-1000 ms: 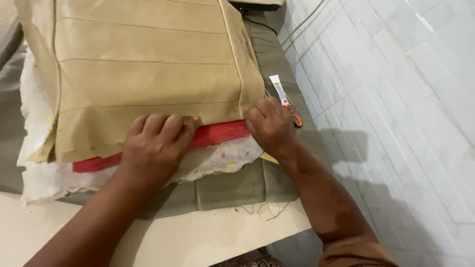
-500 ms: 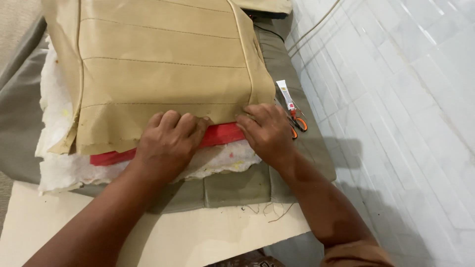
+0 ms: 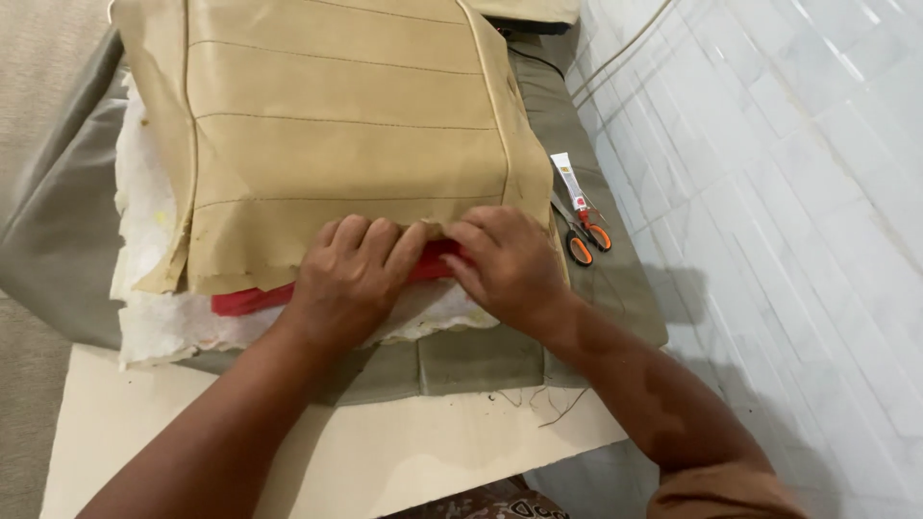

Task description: Upholstering a seat component by gluing and tucking a leather cover over foam padding

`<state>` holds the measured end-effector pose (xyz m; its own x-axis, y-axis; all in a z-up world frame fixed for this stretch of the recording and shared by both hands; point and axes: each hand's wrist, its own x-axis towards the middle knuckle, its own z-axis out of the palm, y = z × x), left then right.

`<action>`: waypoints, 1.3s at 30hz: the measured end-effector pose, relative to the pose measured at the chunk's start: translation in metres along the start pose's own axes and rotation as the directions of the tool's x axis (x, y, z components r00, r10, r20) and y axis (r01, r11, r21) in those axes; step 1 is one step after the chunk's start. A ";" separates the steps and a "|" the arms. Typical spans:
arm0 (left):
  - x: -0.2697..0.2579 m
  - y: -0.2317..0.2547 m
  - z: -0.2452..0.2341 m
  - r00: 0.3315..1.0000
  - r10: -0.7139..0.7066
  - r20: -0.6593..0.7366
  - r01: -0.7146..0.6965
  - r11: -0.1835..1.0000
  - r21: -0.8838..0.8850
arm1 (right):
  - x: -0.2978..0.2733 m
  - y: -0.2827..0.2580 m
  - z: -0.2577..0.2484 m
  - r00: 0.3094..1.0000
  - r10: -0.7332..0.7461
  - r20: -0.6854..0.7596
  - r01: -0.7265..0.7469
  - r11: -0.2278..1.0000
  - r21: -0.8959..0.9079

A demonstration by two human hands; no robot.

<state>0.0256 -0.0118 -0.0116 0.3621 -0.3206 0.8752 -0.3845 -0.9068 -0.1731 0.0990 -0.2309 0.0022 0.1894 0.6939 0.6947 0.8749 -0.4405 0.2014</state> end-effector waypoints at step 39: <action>-0.023 -0.093 -0.072 0.935 -0.149 0.322 0.223 0.953 -0.206 | 0.067 -0.042 0.020 0.980 -0.100 -0.172 0.105 0.994 0.018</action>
<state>-0.0077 0.0996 0.0165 0.6694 -0.2531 0.6985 -0.4607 -0.8790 0.1230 0.0833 -0.1548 0.0262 0.0213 0.6261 0.7795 0.8977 -0.3552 0.2608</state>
